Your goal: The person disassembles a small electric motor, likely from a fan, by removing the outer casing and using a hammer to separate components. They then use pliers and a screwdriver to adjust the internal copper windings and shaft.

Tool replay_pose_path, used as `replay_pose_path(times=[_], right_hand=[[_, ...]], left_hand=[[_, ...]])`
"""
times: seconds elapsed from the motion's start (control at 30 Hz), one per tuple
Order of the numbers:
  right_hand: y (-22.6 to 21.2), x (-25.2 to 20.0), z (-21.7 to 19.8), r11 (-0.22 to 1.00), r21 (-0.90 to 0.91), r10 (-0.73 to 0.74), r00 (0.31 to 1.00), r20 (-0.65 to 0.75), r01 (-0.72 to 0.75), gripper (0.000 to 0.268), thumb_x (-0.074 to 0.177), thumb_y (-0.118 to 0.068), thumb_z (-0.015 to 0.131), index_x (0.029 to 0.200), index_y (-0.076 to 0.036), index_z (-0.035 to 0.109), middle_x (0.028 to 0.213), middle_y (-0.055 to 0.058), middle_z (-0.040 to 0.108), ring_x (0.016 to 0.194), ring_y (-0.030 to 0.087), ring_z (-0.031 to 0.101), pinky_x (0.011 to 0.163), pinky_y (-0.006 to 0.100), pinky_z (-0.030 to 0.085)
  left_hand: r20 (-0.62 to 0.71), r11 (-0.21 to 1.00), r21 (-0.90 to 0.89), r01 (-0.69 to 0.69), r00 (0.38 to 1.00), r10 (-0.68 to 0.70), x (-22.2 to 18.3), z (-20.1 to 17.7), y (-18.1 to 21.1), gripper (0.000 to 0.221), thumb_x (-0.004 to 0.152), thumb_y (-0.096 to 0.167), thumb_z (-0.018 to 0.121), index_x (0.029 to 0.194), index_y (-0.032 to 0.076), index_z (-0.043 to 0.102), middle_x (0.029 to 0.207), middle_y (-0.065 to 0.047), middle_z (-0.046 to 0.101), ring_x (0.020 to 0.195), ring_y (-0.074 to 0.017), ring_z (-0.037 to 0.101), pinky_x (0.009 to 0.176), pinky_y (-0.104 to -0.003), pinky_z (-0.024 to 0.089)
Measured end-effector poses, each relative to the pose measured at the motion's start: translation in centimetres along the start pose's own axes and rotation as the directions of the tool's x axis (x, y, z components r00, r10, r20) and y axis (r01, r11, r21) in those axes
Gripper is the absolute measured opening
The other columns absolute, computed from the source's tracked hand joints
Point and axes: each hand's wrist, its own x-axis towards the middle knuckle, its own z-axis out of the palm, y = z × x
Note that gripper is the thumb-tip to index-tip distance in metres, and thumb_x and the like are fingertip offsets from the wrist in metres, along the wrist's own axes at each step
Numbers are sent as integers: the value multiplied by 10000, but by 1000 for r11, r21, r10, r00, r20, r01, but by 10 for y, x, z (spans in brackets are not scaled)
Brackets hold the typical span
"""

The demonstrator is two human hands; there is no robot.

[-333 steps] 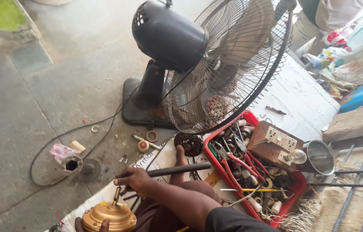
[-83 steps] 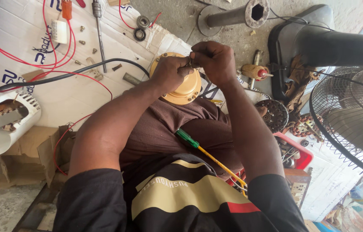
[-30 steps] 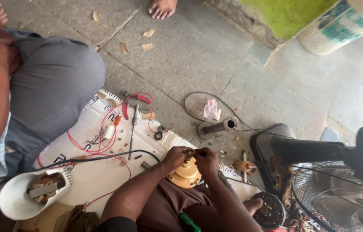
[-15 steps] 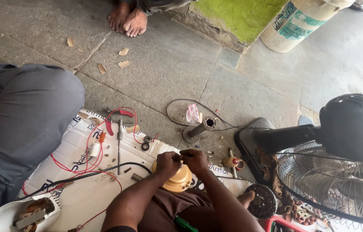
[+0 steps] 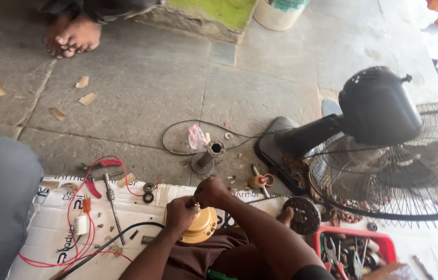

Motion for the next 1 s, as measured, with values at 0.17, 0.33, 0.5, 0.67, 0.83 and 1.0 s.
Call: replay_pose_path(times=[0.17,0.33,0.5,0.67,0.83,1.0], right_hand=[[-11,8,-5,991,-33,131,986,99,-128,329,838,-442,735,931,-141,827,882,75,824,821,182,777,782,335,616],[-30,10,-11,975,-105,208,974,86,-198,561,814,-602,809,926,-52,794,985,175,756,945,315,727,874,406,580],[-30,12,-3,972,36,230,972,36,-231,456,794,-505,823,960,-81,793,986,152,767,930,299,751,847,393,607],[-10,18,21,901,-410,-113,989,91,141,291,846,-425,753,1064,-242,810,1032,37,763,920,285,737,655,431,622],[2,33,14,912,-390,-42,975,218,126,369,806,-582,777,1027,-287,801,955,63,755,847,302,733,674,453,580],[-5,30,8,707,-646,-46,930,365,288,398,788,-591,775,1134,-396,749,958,14,738,860,270,690,687,422,570]], left_hand=[[-21,999,35,-27,999,28,1,-5,7,249,741,214,805,970,117,812,889,-119,792,847,-261,785,785,-379,595],[-32,989,106,-99,994,103,2,1,-1,229,754,209,786,958,109,821,871,-126,787,826,-288,759,775,-396,580],[7,998,51,-44,999,43,0,-4,-6,230,779,196,750,972,83,801,832,-126,785,768,-265,775,757,-379,585],[-17,999,33,-40,999,41,-2,-5,-16,260,772,227,784,982,72,783,862,-145,783,827,-275,777,766,-390,581],[-41,937,182,-299,950,311,13,4,-22,289,813,293,765,1032,104,778,919,-169,741,869,-403,695,787,-501,546],[-109,977,-3,-213,971,211,-7,6,-12,215,821,175,730,1018,117,792,893,-126,763,830,-293,760,761,-388,591]])
